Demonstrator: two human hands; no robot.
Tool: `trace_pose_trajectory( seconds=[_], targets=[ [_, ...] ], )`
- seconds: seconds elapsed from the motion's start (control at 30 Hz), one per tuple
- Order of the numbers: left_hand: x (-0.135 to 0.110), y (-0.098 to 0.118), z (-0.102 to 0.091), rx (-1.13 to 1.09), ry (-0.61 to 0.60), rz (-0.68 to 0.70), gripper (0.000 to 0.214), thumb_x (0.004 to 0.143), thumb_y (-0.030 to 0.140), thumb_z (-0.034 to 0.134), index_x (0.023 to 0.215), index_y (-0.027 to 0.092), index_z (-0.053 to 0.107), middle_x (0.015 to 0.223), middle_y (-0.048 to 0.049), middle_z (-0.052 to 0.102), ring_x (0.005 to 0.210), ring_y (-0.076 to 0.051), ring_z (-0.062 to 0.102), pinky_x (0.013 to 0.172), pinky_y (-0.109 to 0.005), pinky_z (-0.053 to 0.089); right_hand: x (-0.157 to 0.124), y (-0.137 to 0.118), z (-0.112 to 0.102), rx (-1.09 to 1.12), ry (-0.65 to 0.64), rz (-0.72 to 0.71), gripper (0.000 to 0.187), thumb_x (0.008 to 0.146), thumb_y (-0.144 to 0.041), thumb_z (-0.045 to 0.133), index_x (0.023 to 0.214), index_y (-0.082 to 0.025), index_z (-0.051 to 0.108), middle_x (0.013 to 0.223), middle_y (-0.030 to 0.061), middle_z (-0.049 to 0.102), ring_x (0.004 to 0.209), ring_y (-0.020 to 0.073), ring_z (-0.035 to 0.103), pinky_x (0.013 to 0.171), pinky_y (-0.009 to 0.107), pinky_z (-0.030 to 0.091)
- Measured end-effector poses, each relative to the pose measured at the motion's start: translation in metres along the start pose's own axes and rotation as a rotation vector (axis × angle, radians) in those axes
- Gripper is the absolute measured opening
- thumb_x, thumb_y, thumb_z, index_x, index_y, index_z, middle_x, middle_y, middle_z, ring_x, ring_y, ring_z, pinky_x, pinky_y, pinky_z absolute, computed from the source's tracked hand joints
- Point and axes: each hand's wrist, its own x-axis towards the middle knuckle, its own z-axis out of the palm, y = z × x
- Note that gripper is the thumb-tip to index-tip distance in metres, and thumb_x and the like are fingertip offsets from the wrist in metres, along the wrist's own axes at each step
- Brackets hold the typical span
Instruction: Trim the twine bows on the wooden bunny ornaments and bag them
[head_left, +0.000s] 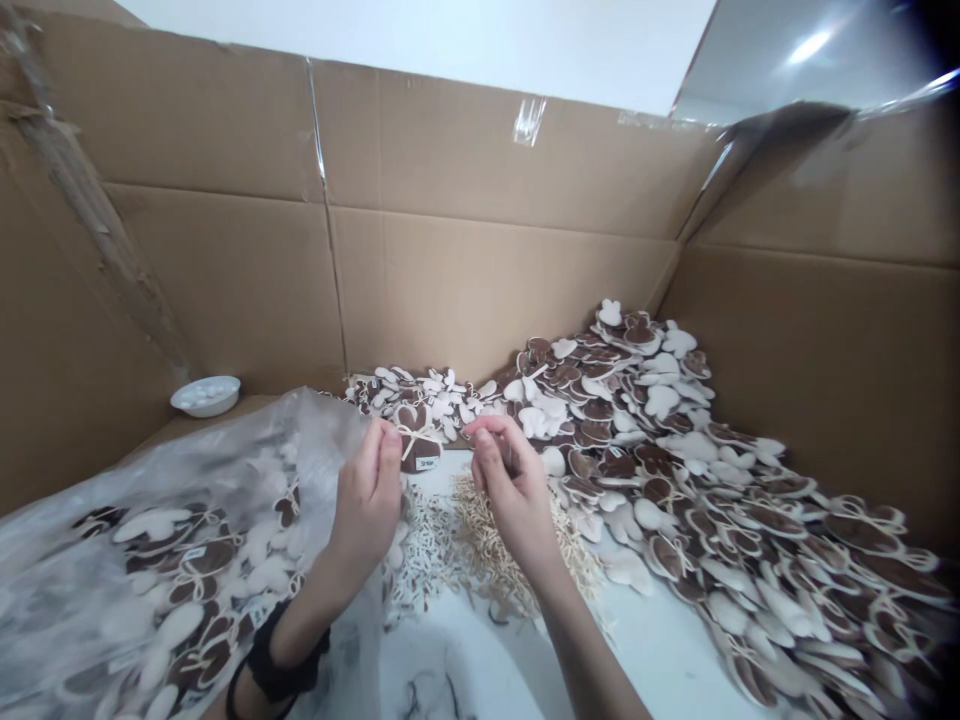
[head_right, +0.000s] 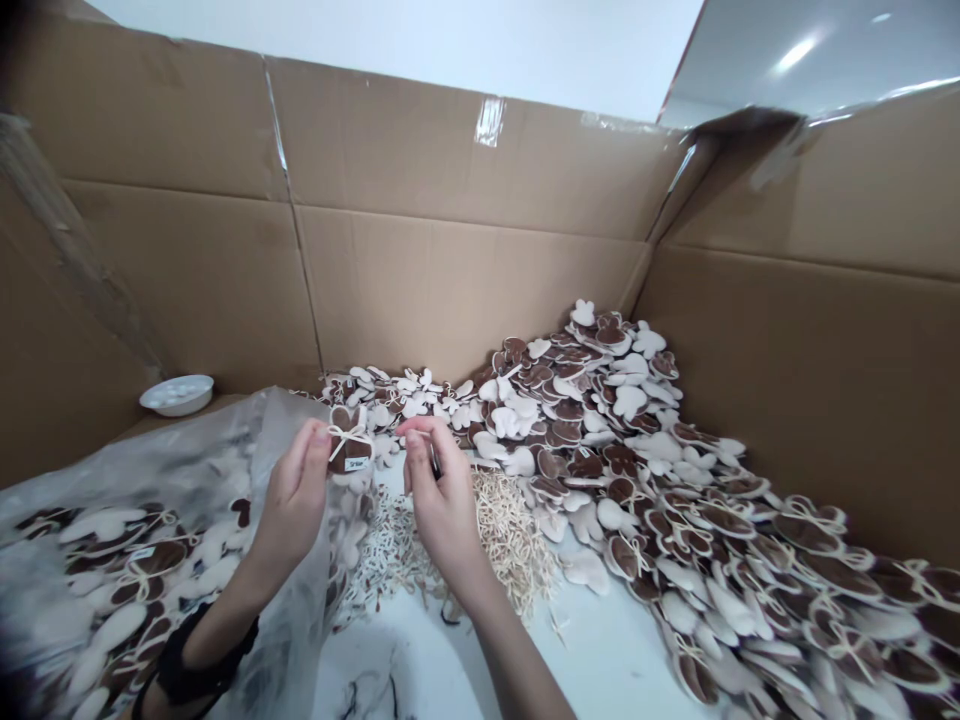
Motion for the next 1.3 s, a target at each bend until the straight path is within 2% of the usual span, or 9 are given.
trace_pose_trajectory(
  seconds=[0.1,0.2,0.27,0.47,0.67,0.8,0.9,1.03,1.3],
  targets=[
    [0.002,-0.002,0.000,0.012,0.000,-0.006,0.031,0.098,0.037,0.030,0.070,0.022,0.034,0.062,0.0045,0.036,0.056,-0.014,0.037,0.056,-0.028,0.028,0.000,0.003,0.001,-0.037,-0.147,0.068,0.028,0.098,-0.042,0.036,0.090,-0.022,0.055,0.054,-0.0045,0.045,0.050,0.0138,0.044,0.051,0.027,0.034],
    [0.002,-0.004,0.002,0.019,-0.016,-0.015,0.031,0.098,0.036,0.030,0.070,0.022,0.035,0.062,0.0041,0.038,0.056,-0.014,0.039,0.056,-0.028,0.029,0.001,0.006,0.004,-0.128,-0.240,0.041,0.041,0.098,-0.045,0.034,0.069,-0.021,0.049,0.058,-0.0017,0.049,0.056,0.0145,0.047,0.057,0.029,0.035],
    [0.002,-0.005,0.003,0.019,-0.030,-0.017,0.030,0.097,0.037,0.031,0.071,0.022,0.037,0.062,0.0038,0.039,0.057,-0.014,0.040,0.057,-0.028,0.030,0.001,0.007,0.005,-0.196,-0.264,0.009,0.042,0.098,-0.044,0.035,0.065,-0.021,0.044,0.060,-0.0012,0.048,0.057,0.0151,0.046,0.057,0.029,0.034],
    [0.006,-0.006,0.004,0.009,-0.163,-0.028,0.032,0.096,0.041,0.028,0.078,0.021,0.046,0.072,-0.0002,0.052,0.070,-0.018,0.051,0.062,-0.029,0.037,0.003,0.014,0.005,-0.307,-0.197,-0.056,0.035,0.100,-0.039,0.030,0.072,-0.022,0.041,0.077,0.0015,0.050,0.072,0.0176,0.049,0.065,0.029,0.038],
    [0.008,-0.009,0.003,0.091,-0.253,-0.045,0.029,0.092,0.040,0.041,0.070,0.021,0.043,0.064,0.0030,0.048,0.062,-0.016,0.045,0.060,-0.029,0.032,0.003,0.011,0.003,-0.433,-0.116,-0.108,0.034,0.100,-0.033,0.026,0.072,-0.022,0.040,0.067,-0.0001,0.051,0.066,0.0182,0.049,0.076,0.035,0.035],
    [0.008,-0.012,0.004,0.108,-0.210,-0.067,0.030,0.093,0.041,0.037,0.071,0.021,0.042,0.064,0.0033,0.048,0.062,-0.017,0.045,0.061,-0.029,0.031,-0.005,0.003,0.006,-0.543,0.012,-0.124,0.028,0.100,-0.034,0.023,0.080,-0.022,0.039,0.067,0.0011,0.050,0.059,0.0181,0.047,0.058,0.029,0.033],
    [0.008,-0.012,0.004,0.094,-0.192,-0.076,0.028,0.093,0.041,0.038,0.074,0.021,0.043,0.067,0.0029,0.050,0.064,-0.017,0.047,0.062,-0.030,0.032,-0.010,0.001,0.010,-0.653,-0.051,-0.152,0.031,0.100,-0.035,0.021,0.079,-0.022,0.039,0.066,0.0013,0.049,0.054,0.0175,0.046,0.051,0.028,0.029],
    [0.006,-0.013,0.006,0.051,-0.212,-0.092,0.030,0.093,0.042,0.035,0.073,0.022,0.042,0.067,0.0023,0.049,0.065,-0.018,0.048,0.062,-0.030,0.034,-0.008,0.006,0.017,-0.716,-0.128,-0.153,0.029,0.100,-0.031,0.021,0.078,-0.022,0.039,0.073,0.0042,0.051,0.062,0.0199,0.049,0.055,0.029,0.032],
    [-0.002,-0.017,0.015,0.008,-0.223,-0.096,0.030,0.095,0.038,0.028,0.081,0.021,0.047,0.078,-0.0034,0.054,0.076,-0.022,0.051,0.071,-0.036,0.037,0.001,0.016,0.020,-0.519,-0.157,-0.112,0.029,0.099,-0.033,0.025,0.075,-0.023,0.035,0.077,0.0032,0.049,0.067,0.0198,0.048,0.060,0.030,0.035]
  ],
)
